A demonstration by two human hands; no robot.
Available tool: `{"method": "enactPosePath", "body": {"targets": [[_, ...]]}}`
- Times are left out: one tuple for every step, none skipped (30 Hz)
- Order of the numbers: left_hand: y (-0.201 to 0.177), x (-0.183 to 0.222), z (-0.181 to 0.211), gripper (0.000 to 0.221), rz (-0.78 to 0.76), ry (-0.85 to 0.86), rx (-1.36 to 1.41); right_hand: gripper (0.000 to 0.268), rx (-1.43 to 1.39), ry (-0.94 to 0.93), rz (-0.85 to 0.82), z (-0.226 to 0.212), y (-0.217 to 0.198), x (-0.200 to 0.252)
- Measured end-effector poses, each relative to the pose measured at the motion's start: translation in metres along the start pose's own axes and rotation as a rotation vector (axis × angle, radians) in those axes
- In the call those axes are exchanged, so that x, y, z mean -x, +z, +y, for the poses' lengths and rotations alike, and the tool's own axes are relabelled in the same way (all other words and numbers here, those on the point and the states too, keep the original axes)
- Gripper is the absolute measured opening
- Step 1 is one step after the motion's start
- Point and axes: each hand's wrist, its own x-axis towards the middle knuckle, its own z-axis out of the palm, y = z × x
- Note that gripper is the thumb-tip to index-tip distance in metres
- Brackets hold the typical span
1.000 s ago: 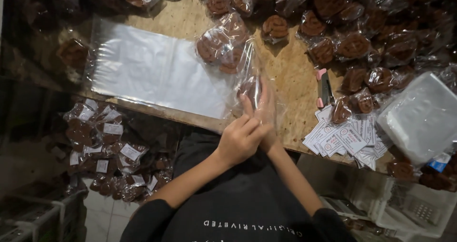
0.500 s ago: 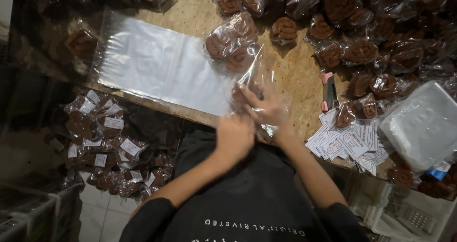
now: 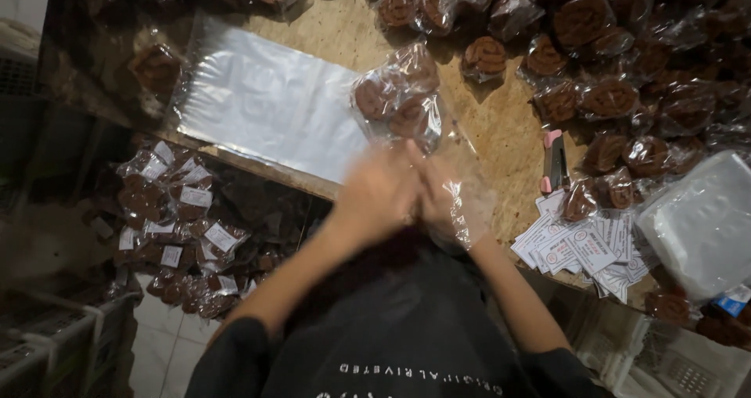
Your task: The person places several small brown pastries into clear plastic bags and applies labels to the bags by hand.
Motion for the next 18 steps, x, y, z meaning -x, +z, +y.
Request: {"method": "enactPosePath", "body": {"targets": [[-0.004,-0.006,-0.014,0.024,-0.002,-0.002,0.003,0.058,0.0,0.002,-0.004,-0.016,-0.003,-0.003],[-0.008,-0.012,-0.027,0.021,-0.101,-0.084,-0.102,0.047,-0.157,0.272,0.069,-0.033,-0.007,-0.006],[-0.011,-0.024,-0.041,0.048,-0.189,-0.156,-0.207,0.041,-0.307,0.536,0.153,-0.045,-0.012,-0.013],[-0.011,-0.025,-0.037,0.048,-0.181,-0.149,-0.205,0.041,-0.3,0.532,0.161,-0.046,-0.019,-0.021],[-0.014,-0.025,-0.035,0.047,-0.218,-0.171,-0.203,0.042,-0.352,0.818,0.144,-0.051,-0.023,-0.029],[-0.017,-0.024,-0.034,0.046,-0.256,-0.192,-0.202,0.044,-0.405,1.103,0.122,-0.055,-0.026,-0.037],[-0.016,-0.023,-0.032,0.046,-0.267,-0.195,-0.2,0.044,-0.407,1.112,0.114,-0.057,-0.024,-0.043],[-0.015,-0.022,-0.03,0.046,-0.259,-0.195,-0.204,0.036,-0.498,1.016,0.234,-0.058,-0.022,-0.049],[-0.015,-0.025,-0.031,0.046,-0.24,-0.192,-0.212,0.03,-0.586,0.904,0.36,-0.059,-0.02,-0.06],[-0.013,-0.024,-0.034,0.046,-0.239,-0.191,-0.214,0.03,-0.588,0.902,0.36,-0.054,-0.011,-0.061],[-0.01,-0.023,-0.035,0.045,-0.244,-0.197,-0.217,0.021,-0.62,0.881,0.39,-0.048,-0.003,-0.061],[-0.007,-0.021,-0.036,0.045,-0.248,-0.204,-0.22,0.013,-0.652,0.859,0.42,-0.042,0.004,-0.061],[-0.009,-0.021,-0.036,0.045,-0.248,-0.2,-0.219,0.013,-0.652,0.859,0.424,-0.041,0.004,-0.06],[-0.01,-0.02,-0.035,0.044,-0.248,-0.203,-0.207,0.013,-0.644,0.826,0.418,-0.04,0.003,-0.058],[-0.01,-0.02,-0.034,0.044,-0.25,-0.204,-0.192,0.014,-0.632,0.797,0.415,-0.038,0.002,-0.056],[-0.01,-0.021,-0.033,0.044,-0.252,-0.197,-0.187,0.014,-0.629,0.801,0.421,-0.042,-0.007,-0.058],[-0.01,-0.021,-0.033,0.044,-0.251,-0.204,-0.185,0.019,-0.555,0.879,0.298,-0.047,-0.014,-0.059],[-0.011,-0.02,-0.033,0.044,-0.249,-0.21,-0.182,0.025,-0.48,0.952,0.174,-0.053,-0.021,-0.061]]}}
